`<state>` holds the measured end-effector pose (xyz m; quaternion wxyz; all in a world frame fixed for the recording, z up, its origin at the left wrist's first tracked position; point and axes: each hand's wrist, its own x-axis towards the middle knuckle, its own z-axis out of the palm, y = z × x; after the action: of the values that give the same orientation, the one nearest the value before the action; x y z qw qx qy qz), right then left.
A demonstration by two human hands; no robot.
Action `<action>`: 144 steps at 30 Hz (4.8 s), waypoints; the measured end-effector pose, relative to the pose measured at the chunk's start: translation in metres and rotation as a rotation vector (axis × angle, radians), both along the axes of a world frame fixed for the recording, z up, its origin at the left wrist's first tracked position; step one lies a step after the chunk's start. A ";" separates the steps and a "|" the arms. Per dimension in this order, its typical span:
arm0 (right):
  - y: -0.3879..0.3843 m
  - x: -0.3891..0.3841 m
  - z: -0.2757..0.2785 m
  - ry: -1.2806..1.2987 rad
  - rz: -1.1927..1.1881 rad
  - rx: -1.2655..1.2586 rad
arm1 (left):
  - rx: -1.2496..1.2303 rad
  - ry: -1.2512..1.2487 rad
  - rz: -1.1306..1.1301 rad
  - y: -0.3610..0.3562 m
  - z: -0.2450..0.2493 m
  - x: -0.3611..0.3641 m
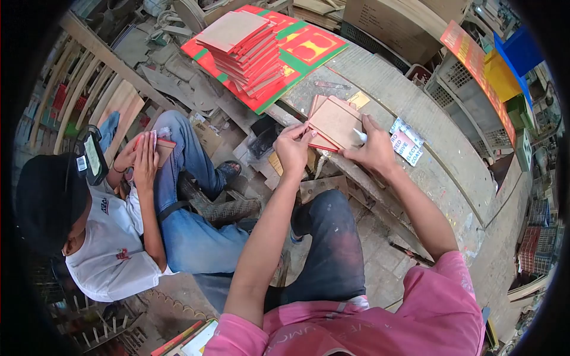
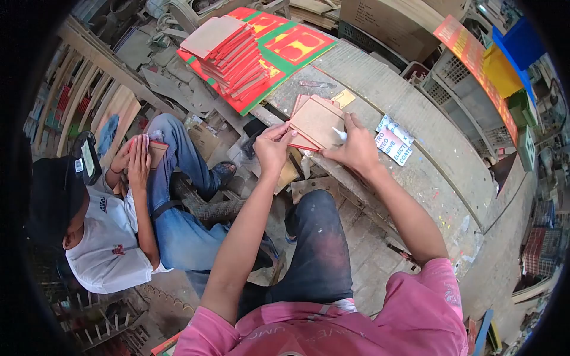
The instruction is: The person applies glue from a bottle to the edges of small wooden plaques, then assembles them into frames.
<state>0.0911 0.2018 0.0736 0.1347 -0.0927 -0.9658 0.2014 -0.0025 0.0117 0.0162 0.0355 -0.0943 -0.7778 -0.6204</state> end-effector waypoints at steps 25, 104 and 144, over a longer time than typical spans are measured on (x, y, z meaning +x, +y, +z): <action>-0.017 0.079 0.148 -0.470 0.322 -1.089 | 0.148 0.550 -0.362 -0.094 0.180 0.080; -0.102 0.183 0.249 -0.495 0.345 -1.121 | 0.029 0.742 0.137 -0.161 0.260 0.226; 0.026 0.165 0.012 0.354 -0.463 -0.691 | 0.580 -0.358 -0.448 -0.145 0.259 0.221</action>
<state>0.2561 0.2279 0.0859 0.3003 -0.3099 -0.7578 0.4894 0.2183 -0.1333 0.2755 -0.2111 -0.1380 -0.5248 -0.8130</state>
